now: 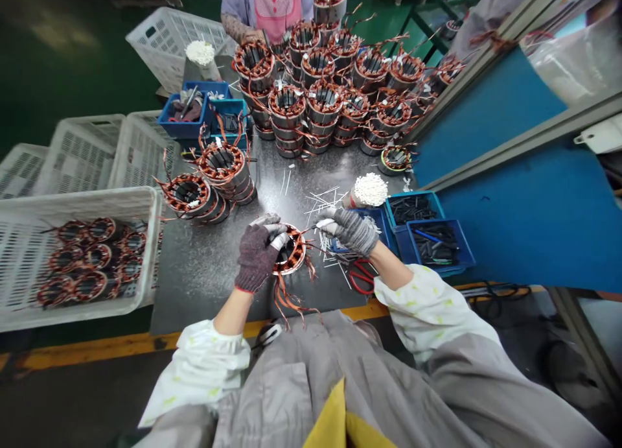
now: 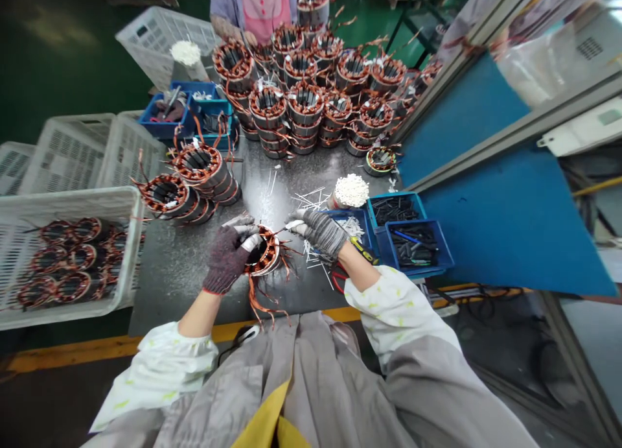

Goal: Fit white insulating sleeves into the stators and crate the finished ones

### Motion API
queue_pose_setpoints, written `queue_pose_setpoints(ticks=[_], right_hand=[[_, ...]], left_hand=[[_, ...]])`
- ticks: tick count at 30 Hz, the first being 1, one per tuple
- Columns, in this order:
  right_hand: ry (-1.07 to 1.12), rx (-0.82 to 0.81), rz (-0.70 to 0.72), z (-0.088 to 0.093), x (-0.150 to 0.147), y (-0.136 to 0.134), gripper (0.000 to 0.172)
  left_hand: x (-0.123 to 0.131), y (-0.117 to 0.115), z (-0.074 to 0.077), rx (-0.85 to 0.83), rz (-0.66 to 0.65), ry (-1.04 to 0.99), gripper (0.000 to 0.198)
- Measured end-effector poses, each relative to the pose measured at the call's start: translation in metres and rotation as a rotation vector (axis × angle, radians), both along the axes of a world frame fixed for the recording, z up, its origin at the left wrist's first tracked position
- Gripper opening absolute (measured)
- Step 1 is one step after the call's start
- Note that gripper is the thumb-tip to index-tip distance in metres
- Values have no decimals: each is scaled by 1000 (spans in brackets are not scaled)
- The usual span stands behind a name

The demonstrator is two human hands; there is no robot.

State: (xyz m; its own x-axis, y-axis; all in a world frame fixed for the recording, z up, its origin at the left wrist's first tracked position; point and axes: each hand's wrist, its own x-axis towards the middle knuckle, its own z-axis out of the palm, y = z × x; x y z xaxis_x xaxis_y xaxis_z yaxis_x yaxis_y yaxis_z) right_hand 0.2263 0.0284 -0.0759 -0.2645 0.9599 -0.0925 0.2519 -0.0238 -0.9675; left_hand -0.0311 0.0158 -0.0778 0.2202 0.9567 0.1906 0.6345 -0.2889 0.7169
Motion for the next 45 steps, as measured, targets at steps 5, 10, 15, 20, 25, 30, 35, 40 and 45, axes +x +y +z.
queue_pose_setpoints(ticks=[5,10,15,20,25,30,35,40,45], right_hand=[[92,-139,-44,-13,-6,1,36],[104,-32,-74,-7,-8,-14,33],[150,-156,-127,-1,-11,-17,33],[241,-244,-156,-4,-9,-20,38],[120,-94,-146,-6,-13,-23,33],[-135,119,28,-4,-32,-15,22],[-50,69,-27,-6,-20,-24,36],[-235,35,-100,-9,-15,-33,32],[-97,91,-155,-10,-30,-4,36]], left_hand=[[-1,0,-3,9,-13,-2,26],[0,0,-3,-15,9,15,24],[1,-1,-1,-26,-5,0,24],[1,-1,-1,-33,1,2,23],[2,-1,0,-29,-7,-10,22],[2,2,-1,-48,-18,12,19],[1,3,-4,-55,-15,-6,19],[-1,4,-2,-68,-29,-8,20],[-4,14,3,-109,-121,20,19]])
